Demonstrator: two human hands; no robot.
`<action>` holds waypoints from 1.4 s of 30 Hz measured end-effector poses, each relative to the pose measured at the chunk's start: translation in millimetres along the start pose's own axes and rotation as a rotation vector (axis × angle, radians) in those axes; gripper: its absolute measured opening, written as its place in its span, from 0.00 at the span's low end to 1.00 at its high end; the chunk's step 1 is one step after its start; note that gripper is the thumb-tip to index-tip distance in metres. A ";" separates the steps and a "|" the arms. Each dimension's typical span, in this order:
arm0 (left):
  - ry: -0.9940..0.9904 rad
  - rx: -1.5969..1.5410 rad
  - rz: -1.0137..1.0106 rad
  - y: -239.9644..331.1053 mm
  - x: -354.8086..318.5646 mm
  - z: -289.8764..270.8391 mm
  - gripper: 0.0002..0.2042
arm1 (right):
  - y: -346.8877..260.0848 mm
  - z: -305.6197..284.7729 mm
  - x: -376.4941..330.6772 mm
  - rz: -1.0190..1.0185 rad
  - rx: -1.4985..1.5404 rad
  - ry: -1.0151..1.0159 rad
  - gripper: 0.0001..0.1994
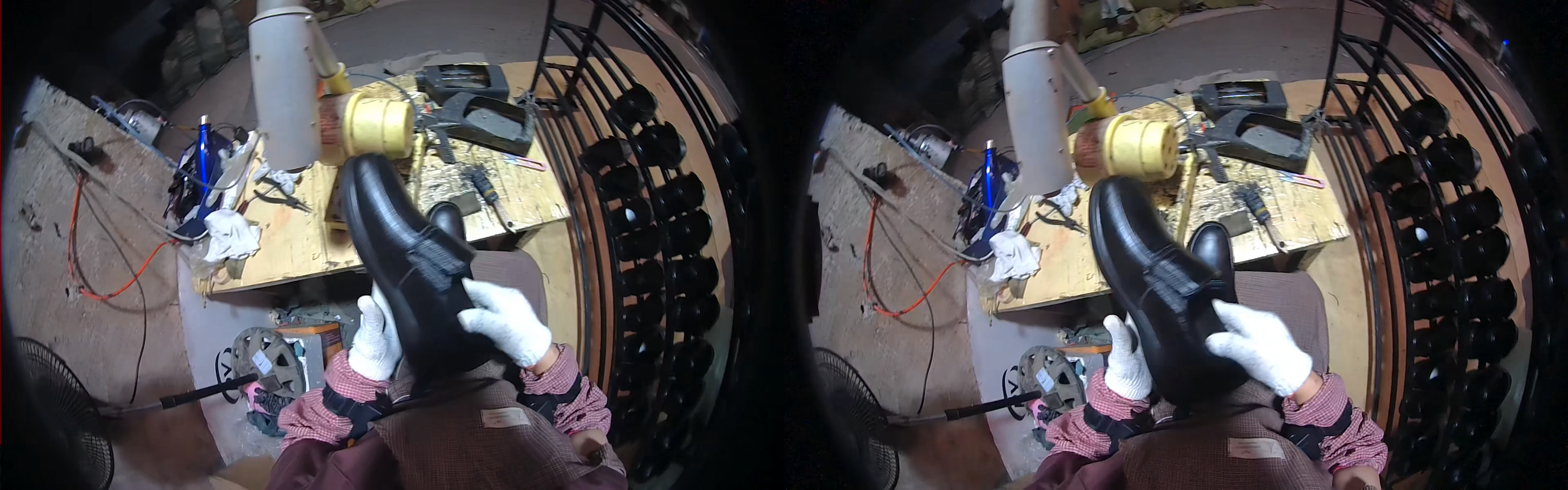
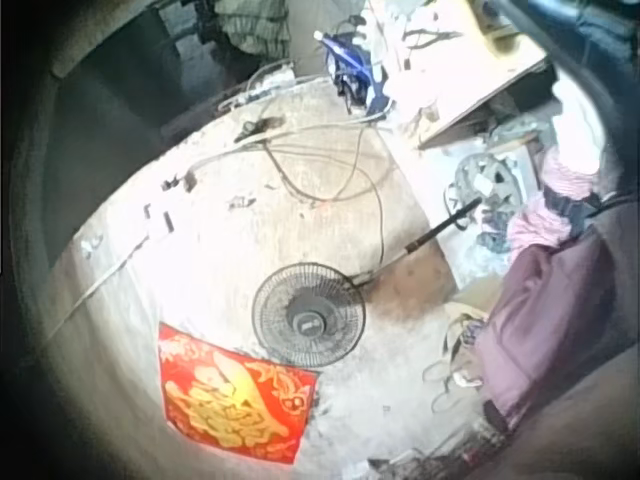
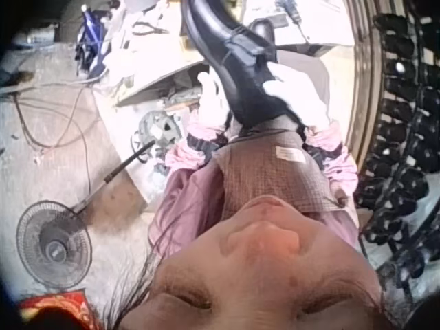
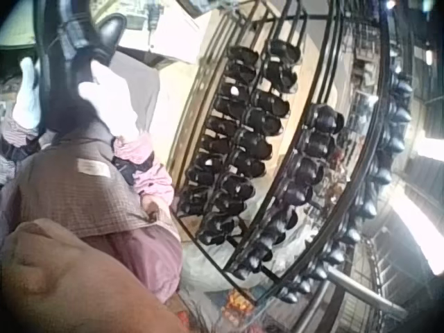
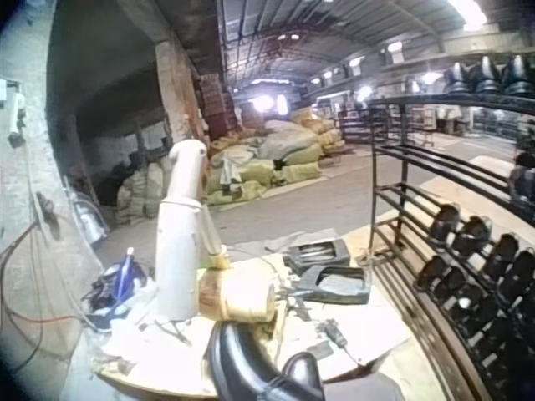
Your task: The recorder is brushing and polishing black leather loafers before placing them onto a storage rack.
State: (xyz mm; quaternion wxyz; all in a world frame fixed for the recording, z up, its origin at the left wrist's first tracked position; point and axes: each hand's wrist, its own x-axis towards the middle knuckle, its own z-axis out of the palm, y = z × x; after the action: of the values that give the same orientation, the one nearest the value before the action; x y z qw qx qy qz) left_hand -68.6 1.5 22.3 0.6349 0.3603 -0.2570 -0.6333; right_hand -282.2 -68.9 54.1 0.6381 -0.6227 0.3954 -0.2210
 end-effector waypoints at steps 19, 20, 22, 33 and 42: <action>0.395 -0.105 0.158 82.6 73.8 -67.4 0.38 | 61.0 -15.2 -62.8 0.282 0.277 0.616 0.27; 0.395 -0.120 0.200 84.6 74.3 -70.6 0.37 | 62.2 -16.5 -61.9 0.240 0.253 0.608 0.27; 0.338 -0.156 0.270 88.5 71.4 -76.6 0.37 | 63.3 -19.4 -56.2 0.242 0.206 0.602 0.27; -0.013 -0.641 -0.072 28.5 30.3 -83.4 0.41 | 69.4 -48.8 35.9 -0.326 -0.785 0.663 0.32; -0.102 -0.560 -0.006 46.0 80.5 -70.7 0.28 | 94.6 -75.6 125.2 -0.007 -1.349 0.516 0.37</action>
State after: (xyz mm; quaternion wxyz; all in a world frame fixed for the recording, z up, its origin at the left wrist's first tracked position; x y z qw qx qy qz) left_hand 20.5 -71.7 4.8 0.6940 0.1393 -0.1024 -0.6989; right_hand -287.3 -200.7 -59.6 0.0002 -0.8104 0.5816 -0.0707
